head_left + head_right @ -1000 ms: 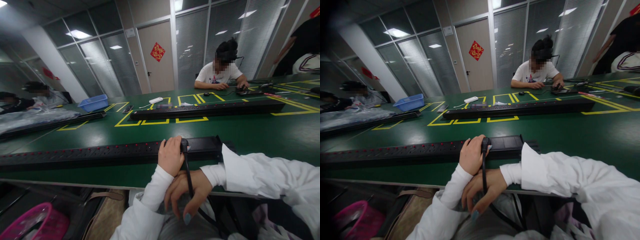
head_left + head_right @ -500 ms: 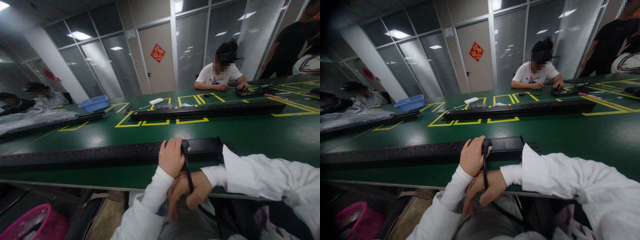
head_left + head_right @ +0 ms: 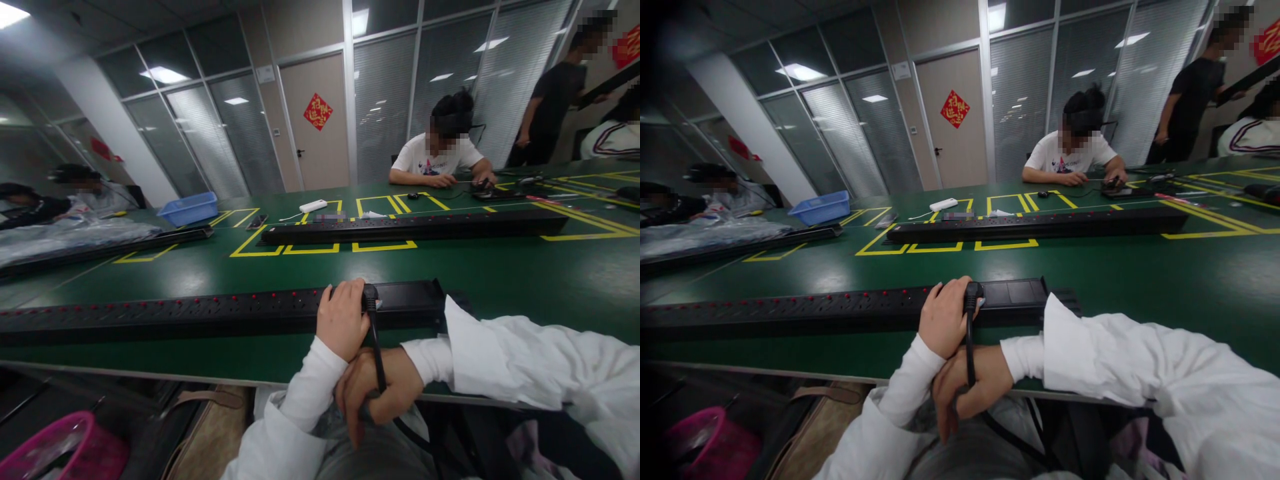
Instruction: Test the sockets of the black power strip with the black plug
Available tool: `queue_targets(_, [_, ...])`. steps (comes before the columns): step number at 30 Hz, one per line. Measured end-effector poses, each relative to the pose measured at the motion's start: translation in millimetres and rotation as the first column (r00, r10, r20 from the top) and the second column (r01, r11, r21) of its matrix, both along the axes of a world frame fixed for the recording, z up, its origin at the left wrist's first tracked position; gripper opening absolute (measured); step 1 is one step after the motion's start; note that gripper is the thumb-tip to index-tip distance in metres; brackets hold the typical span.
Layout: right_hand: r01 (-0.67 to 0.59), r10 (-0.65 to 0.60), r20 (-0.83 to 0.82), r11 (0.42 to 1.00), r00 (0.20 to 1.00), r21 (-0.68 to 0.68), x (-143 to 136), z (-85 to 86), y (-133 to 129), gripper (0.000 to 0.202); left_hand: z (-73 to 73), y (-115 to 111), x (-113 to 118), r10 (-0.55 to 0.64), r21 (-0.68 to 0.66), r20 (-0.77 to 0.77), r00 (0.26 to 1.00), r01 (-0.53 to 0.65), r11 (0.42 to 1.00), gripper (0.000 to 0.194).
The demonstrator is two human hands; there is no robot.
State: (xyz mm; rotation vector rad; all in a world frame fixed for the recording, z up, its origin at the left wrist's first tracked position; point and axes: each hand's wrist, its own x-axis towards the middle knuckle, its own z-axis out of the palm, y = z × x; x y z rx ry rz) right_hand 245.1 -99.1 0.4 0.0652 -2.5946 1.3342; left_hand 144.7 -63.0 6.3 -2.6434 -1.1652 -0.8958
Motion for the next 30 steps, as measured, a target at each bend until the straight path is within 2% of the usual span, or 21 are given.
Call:
queue_targets(5, [0.033,-0.033,-0.009,0.999,0.999,-0.003,-0.3,0.7,-3.2,0.052,0.1,0.1,0.1,-0.005,-0.005,0.004,1.0,0.005,1.0,0.033])
queue_targets(10, [0.034,-0.034,-0.007,0.999,0.999,-0.017,0.6,2.3,-3.9,0.047,-0.9,0.5,1.0,-0.003,0.019,0.007,1.0,0.003,1.0,0.034])
queue_targets(16, [0.046,-0.045,0.01,0.991,0.999,-0.125,3.5,5.7,-2.4,0.042,1.8,0.3,-0.4,-0.022,-0.009,0.013,1.0,0.022,1.0,0.033])
queue_targets(21, [0.092,-0.088,0.027,0.979,0.996,-0.181,5.1,1.2,0.1,0.035,2.9,2.4,-2.2,-0.062,-0.046,0.038,0.997,0.063,0.997,0.033])
queue_targets(25, [0.096,-0.094,0.02,0.981,0.995,-0.169,5.4,-2.7,2.0,0.039,4.0,3.6,-3.0,-0.091,-0.073,0.057,0.994,0.095,0.993,0.034])
queue_targets(30, [0.165,-0.163,0.036,0.985,0.986,-0.047,6.1,3.8,0.4,0.044,12.1,3.4,-4.6,-0.118,-0.101,0.028,0.993,0.121,0.988,0.033])
